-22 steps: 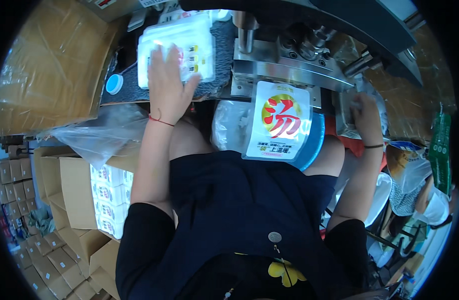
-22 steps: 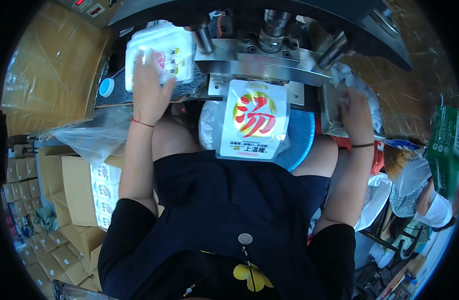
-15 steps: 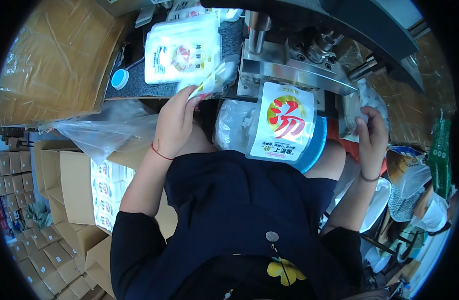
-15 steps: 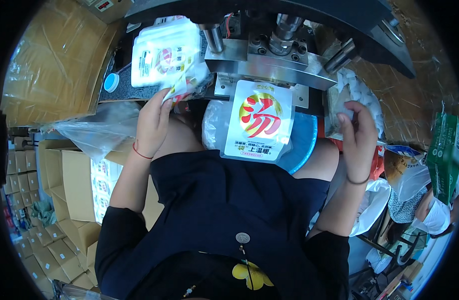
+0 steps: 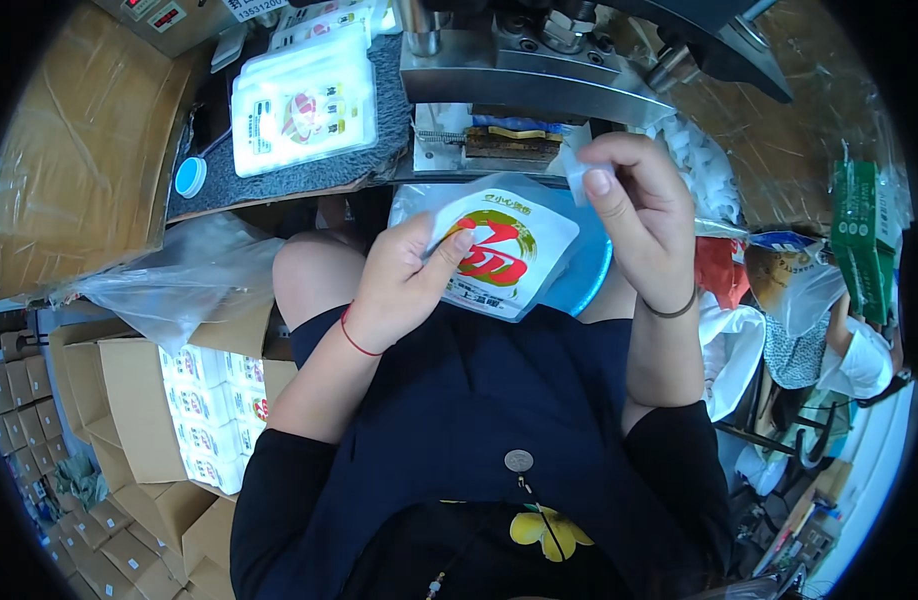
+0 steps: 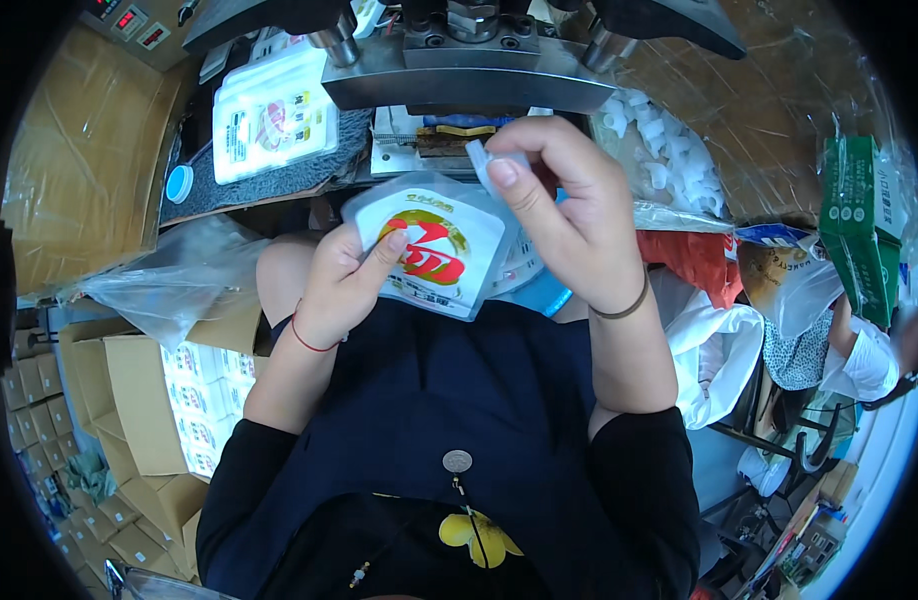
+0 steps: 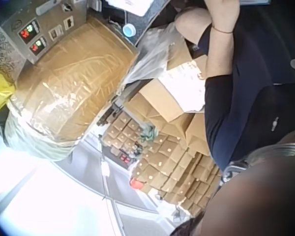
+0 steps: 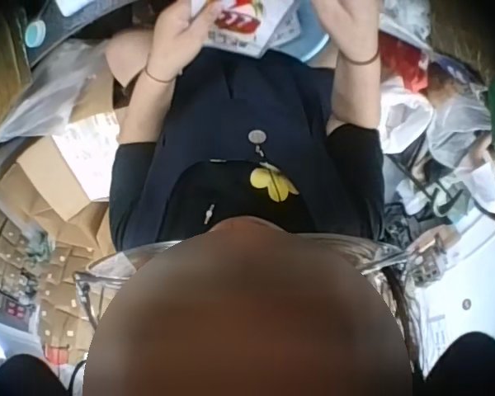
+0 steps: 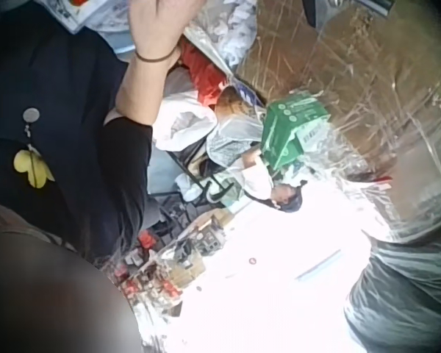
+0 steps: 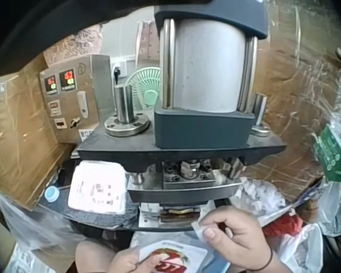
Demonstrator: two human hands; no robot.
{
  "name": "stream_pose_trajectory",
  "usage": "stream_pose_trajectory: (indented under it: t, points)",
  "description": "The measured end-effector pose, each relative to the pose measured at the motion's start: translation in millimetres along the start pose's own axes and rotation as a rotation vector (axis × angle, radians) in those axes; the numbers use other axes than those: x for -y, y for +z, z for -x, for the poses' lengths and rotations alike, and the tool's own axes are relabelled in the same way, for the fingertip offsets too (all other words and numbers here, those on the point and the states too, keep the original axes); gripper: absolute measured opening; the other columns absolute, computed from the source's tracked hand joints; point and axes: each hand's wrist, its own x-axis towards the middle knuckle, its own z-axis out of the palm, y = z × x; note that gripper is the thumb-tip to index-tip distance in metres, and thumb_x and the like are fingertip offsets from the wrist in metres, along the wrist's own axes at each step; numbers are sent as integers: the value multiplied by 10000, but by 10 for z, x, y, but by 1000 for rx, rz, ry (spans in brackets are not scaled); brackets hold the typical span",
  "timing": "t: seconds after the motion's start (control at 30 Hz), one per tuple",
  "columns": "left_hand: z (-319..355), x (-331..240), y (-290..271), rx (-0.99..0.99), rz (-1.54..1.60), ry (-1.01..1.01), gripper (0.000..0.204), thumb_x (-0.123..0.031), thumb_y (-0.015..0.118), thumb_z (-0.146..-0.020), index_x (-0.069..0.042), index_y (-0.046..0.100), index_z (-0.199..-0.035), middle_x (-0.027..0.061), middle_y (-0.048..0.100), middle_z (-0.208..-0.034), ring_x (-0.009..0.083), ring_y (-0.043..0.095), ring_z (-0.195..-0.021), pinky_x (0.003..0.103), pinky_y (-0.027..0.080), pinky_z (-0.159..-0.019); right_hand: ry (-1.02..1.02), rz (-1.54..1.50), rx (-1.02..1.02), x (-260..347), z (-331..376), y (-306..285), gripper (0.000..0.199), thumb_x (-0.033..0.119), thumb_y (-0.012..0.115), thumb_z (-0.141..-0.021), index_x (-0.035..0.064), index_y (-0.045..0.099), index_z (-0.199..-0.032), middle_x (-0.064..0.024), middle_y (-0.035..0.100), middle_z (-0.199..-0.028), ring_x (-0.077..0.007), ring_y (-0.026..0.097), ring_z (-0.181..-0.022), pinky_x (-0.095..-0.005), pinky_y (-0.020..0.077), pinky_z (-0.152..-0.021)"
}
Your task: Sealing individual soup packets using a heat sealer and placing them in a container.
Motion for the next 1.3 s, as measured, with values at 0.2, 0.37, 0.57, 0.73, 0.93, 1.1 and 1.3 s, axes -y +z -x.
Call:
stream_pose_trajectory:
  t: [0.2,0.37,0.57,0.73,0.93,1.1,1.3]
  points:
    - [-28,-5,80,26,-75,-45,308,-244,579,-1014,40,686,-1066,81,715,-858,80,620,-793,252,503,-729,-5,-20,-64,-51,73,-121,145,110,585,-988,-11,612,-1062,-19,595,-952,-74,521,-809,-213,415,-720]
    - [-53,55,173,52,-109,-126,256,-205,646,-973,43,700,-1006,66,700,-807,62,592,-747,242,483,-682,-26,76,-16,-59,-14,1,176,102,646,-951,-6,647,-1090,-23,611,-959,-78,563,-831,-220,450,-741]
    - [-40,141,284,117,56,-148,272,-225,639,-981,41,698,-999,54,702,-836,60,591,-751,246,496,-689,63,91,-50,-103,13,-117,182,111,676,-925,3,670,-1071,-47,657,-958,-93,584,-817,-242,468,-729]
    - [-46,47,374,198,275,-288,310,-259,611,-1001,38,688,-1048,46,712,-922,69,613,-800,255,511,-738,-100,386,202,-233,-32,-183,166,156,590,-962,10,657,-1005,-105,650,-915,-193,600,-766,-286,465,-703]
    - [-93,124,413,341,459,-439,303,-267,629,-992,28,684,-1033,28,704,-911,49,607,-809,242,511,-743,17,312,240,-78,-89,-373,183,172,608,-956,2,667,-989,-96,659,-907,-175,608,-782,-292,473,-704]
    - [-84,156,422,320,287,-360,303,-251,676,-960,32,687,-1067,49,710,-939,65,623,-843,244,511,-765,163,261,296,-115,-48,-323,190,172,627,-943,-3,674,-996,-88,681,-909,-168,631,-798,-291,490,-725]
    - [-123,36,470,366,473,-478,291,-230,660,-969,30,677,-1097,44,709,-969,63,622,-860,254,519,-779,20,416,468,-106,-52,-409,233,200,548,-987,9,667,-1049,-138,674,-965,-291,658,-906,-332,503,-785]
